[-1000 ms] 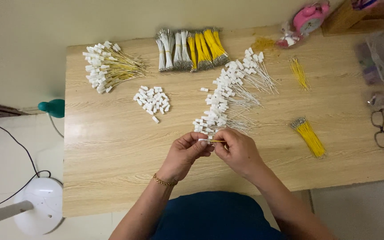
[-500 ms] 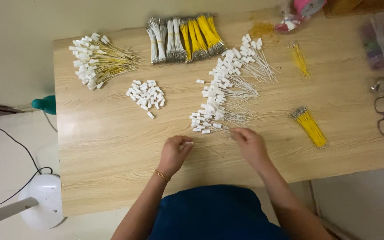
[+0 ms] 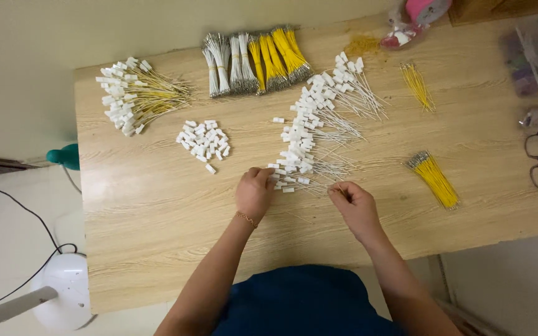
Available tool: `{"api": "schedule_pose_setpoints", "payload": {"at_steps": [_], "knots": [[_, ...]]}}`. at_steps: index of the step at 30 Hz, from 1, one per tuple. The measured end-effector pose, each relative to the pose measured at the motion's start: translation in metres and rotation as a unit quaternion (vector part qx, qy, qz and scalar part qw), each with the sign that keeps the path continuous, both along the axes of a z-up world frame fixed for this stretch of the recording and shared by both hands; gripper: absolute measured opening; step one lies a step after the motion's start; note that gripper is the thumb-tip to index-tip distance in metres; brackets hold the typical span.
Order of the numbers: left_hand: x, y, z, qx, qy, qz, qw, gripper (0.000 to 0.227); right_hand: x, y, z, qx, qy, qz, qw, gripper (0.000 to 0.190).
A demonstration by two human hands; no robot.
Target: Manually assemble white plastic connectors by inserting small yellow and white wire leads into the connector housings.
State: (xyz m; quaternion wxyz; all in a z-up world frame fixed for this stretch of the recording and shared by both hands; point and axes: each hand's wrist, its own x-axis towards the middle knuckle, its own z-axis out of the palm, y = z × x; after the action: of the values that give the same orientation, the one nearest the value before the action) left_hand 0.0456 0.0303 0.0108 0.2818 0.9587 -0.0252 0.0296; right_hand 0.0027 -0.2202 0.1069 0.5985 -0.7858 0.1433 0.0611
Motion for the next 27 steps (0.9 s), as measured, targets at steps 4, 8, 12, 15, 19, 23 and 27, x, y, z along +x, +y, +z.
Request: {"api": "schedule_pose_setpoints", "payload": {"at_steps": [4,8,12,15,19,23,27], "knots": [[0.005,0.001,0.000,0.020,0.019,0.000,1.000,0.025,0.003,0.004,0.019,0.039,0.012,0.002,0.999,0.011],[0.002,0.008,0.021,-0.079,0.085,0.006,0.993,0.022,0.010,0.018,0.040,0.069,-0.011,0.029,0.997,0.011],[-0.007,0.014,0.053,-0.367,0.182,0.053,0.911,0.024,0.016,0.033,0.064,0.071,-0.060,0.066,0.993,0.014],[-0.018,0.011,0.111,-0.513,0.197,0.090,0.830,0.028,0.022,0.040,0.087,-0.041,-0.123,0.146,0.981,0.017],[-0.026,0.006,0.144,-0.629,0.176,0.067,0.754,0.031,0.027,0.052,0.118,-0.109,-0.205,0.176,0.957,0.013],[-0.033,-0.001,0.165,-0.714,0.176,0.059,0.675,0.029,0.027,0.058,0.143,-0.156,-0.246,0.199,0.936,0.010],[-0.037,-0.004,0.169,-0.748,0.177,0.055,0.637,0.026,0.026,0.056,0.145,-0.160,-0.245,0.214,0.932,0.009]]}}
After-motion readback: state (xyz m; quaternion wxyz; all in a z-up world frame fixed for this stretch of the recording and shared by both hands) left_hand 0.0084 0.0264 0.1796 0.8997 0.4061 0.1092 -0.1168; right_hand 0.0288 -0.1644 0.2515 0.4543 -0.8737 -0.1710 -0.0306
